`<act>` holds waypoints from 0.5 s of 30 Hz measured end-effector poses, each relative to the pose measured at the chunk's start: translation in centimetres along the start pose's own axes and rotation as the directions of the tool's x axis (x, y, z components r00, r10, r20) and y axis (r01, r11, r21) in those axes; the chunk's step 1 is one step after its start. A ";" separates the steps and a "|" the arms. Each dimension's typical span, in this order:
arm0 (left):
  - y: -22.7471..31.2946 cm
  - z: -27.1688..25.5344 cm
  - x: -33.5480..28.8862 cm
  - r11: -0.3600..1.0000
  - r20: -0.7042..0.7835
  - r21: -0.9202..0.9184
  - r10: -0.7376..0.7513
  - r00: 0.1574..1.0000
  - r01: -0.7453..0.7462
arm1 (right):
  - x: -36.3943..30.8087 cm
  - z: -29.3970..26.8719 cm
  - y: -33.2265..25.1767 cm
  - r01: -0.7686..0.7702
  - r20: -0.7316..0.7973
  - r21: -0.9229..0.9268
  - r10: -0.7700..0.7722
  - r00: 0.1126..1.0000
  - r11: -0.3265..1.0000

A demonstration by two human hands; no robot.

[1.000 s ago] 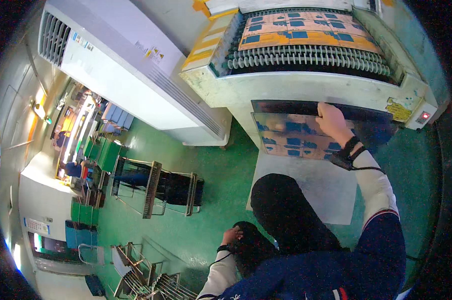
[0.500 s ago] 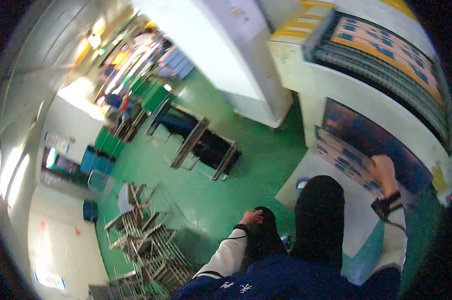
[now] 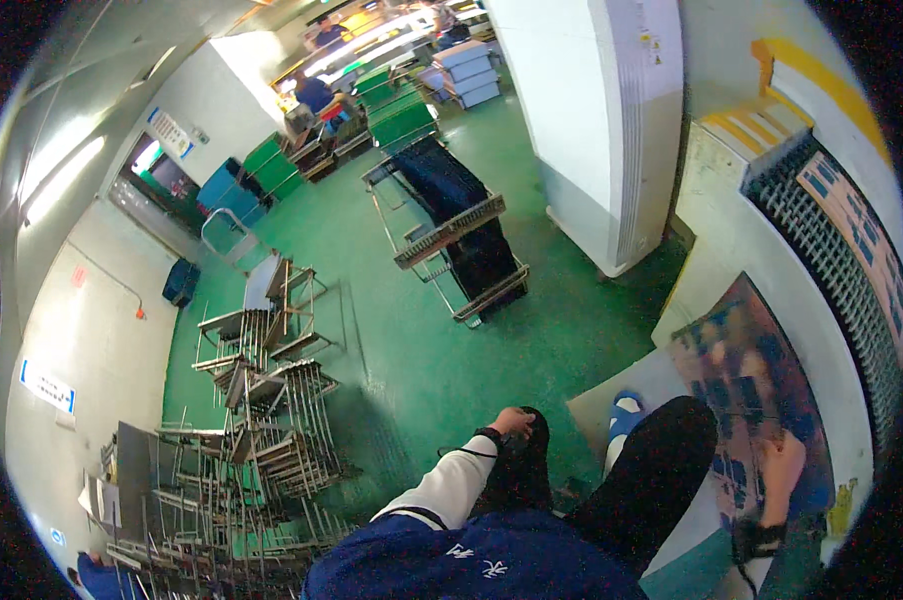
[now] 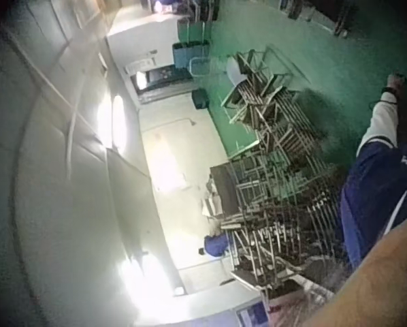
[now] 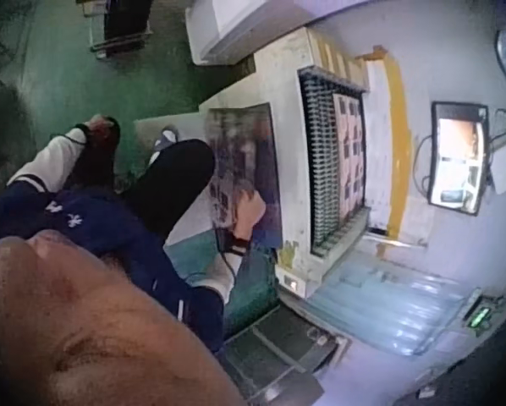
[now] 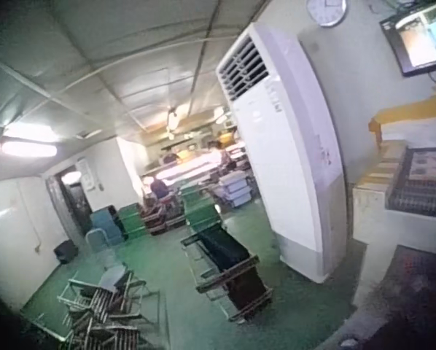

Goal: Feeding metal sheets into a rolling or processing machine.

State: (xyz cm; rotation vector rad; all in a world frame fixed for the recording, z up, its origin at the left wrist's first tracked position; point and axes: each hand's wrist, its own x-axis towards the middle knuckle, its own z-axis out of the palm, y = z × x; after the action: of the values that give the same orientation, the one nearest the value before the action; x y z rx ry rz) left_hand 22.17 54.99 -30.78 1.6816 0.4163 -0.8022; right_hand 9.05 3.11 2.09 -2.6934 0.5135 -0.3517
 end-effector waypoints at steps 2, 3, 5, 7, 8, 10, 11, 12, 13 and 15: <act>-1.4 -1.7 0.1 0.994 0.009 -0.102 -0.033 0.999 0.034 | 0.8 -0.8 2.8 -0.058 -0.161 0.054 0.066 0.985 0.997; -2.4 -2.8 -0.3 0.987 0.009 -0.150 -0.055 0.998 0.056 | 1.5 -2.4 1.8 -0.214 -0.086 0.159 0.229 0.970 0.964; -0.2 -0.7 0.1 0.995 0.057 -0.078 -0.050 0.997 0.054 | 0.9 -6.7 5.1 -0.311 -0.089 0.284 0.348 0.933 0.907; 1.1 -0.9 -1.1 0.999 0.055 0.001 -0.047 0.997 0.047 | 1.0 -8.8 7.0 -0.144 -0.295 0.440 0.294 0.909 0.886; 1.6 -1.1 -1.6 0.998 0.056 0.055 -0.046 0.997 0.043 | 1.1 -9.1 8.3 -0.121 -0.367 0.377 0.268 0.891 0.918; 2.0 -1.2 -2.3 0.945 0.043 0.311 0.098 0.994 -0.106 | 0.5 -11.2 4.3 -0.218 -0.415 0.130 0.253 0.874 0.967; 2.2 -1.6 -2.6 0.832 0.074 0.495 0.247 0.966 -0.251 | -0.6 -13.2 0.0 -0.329 -0.404 -0.063 0.278 0.872 0.942; 2.6 -1.6 -2.7 0.655 0.158 0.644 0.391 0.907 -0.395 | -0.9 -13.6 -0.3 -0.284 -0.491 -0.043 0.227 0.841 0.958; 3.1 -0.9 -2.3 0.446 0.273 0.772 0.410 0.870 -0.453 | -1.0 -13.7 0.7 -0.206 -0.556 0.072 0.210 0.804 0.976; 2.8 -1.4 -2.9 0.922 0.120 0.369 0.076 0.990 -0.116 | -0.2 -12.0 2.7 0.046 -0.630 0.385 0.226 0.743 0.922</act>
State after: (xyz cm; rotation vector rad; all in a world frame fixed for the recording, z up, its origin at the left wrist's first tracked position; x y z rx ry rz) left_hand 22.32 55.98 -26.63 1.9866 0.1076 -0.9339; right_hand 4.34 -2.89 11.69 -2.0885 0.6827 -1.2757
